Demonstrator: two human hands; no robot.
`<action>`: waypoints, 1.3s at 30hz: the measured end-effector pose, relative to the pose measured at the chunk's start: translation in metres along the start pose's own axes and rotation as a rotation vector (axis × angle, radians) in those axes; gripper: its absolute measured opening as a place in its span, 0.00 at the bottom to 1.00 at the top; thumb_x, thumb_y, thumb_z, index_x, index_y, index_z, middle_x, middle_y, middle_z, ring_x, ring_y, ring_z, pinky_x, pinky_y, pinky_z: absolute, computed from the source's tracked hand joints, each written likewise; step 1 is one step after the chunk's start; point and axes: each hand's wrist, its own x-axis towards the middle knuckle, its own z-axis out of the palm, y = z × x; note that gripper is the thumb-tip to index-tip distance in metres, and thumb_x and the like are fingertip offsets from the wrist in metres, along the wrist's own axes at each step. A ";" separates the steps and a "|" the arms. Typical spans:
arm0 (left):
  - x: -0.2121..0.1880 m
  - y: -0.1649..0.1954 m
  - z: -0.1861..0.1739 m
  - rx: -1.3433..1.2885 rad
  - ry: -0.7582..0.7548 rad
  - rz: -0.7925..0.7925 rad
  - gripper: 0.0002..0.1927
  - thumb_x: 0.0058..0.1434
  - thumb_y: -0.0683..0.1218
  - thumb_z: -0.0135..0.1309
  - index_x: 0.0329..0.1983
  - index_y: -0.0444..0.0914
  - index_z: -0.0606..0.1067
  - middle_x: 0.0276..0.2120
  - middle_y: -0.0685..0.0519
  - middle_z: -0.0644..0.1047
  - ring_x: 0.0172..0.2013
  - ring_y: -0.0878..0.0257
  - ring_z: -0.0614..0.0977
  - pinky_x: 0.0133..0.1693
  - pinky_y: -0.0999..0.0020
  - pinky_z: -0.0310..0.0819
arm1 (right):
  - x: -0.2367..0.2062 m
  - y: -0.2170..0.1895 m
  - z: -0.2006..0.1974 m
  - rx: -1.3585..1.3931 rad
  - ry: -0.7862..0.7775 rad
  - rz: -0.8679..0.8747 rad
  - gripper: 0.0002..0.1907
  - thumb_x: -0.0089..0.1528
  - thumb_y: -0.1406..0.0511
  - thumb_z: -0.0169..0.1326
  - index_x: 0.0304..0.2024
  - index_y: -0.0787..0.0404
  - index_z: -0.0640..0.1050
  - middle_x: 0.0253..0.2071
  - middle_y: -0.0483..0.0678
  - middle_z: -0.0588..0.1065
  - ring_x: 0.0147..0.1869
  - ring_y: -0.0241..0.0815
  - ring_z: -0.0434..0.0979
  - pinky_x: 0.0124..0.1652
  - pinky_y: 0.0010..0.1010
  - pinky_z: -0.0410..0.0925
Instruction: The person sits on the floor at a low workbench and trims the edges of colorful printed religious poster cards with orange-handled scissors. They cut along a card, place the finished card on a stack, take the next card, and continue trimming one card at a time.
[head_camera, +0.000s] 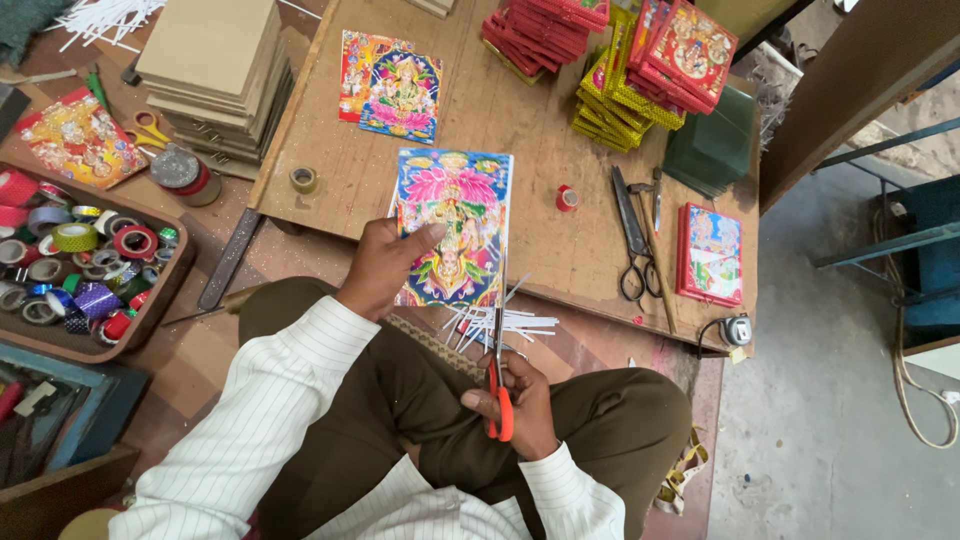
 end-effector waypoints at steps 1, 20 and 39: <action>-0.001 -0.001 0.001 0.006 -0.002 -0.001 0.12 0.66 0.44 0.58 0.46 0.29 0.79 0.39 0.50 0.83 0.36 0.68 0.83 0.40 0.69 0.81 | 0.001 -0.003 0.000 0.013 -0.007 -0.015 0.22 0.53 0.74 0.68 0.48 0.68 0.74 0.24 0.42 0.73 0.20 0.29 0.70 0.20 0.22 0.63; -0.010 -0.001 0.006 0.034 -0.007 -0.022 0.09 0.66 0.42 0.58 0.44 0.29 0.79 0.35 0.53 0.82 0.33 0.70 0.82 0.35 0.70 0.80 | 0.015 0.001 0.007 -0.015 0.104 -0.074 0.20 0.54 0.75 0.67 0.47 0.67 0.75 0.23 0.41 0.74 0.20 0.26 0.67 0.21 0.20 0.60; -0.021 -0.003 0.013 0.067 -0.089 -0.058 0.10 0.66 0.42 0.56 0.48 0.32 0.78 0.38 0.54 0.83 0.36 0.71 0.82 0.38 0.70 0.81 | 0.026 -0.019 0.008 0.034 0.044 -0.182 0.23 0.57 0.69 0.65 0.53 0.71 0.75 0.31 0.45 0.79 0.28 0.30 0.75 0.28 0.22 0.68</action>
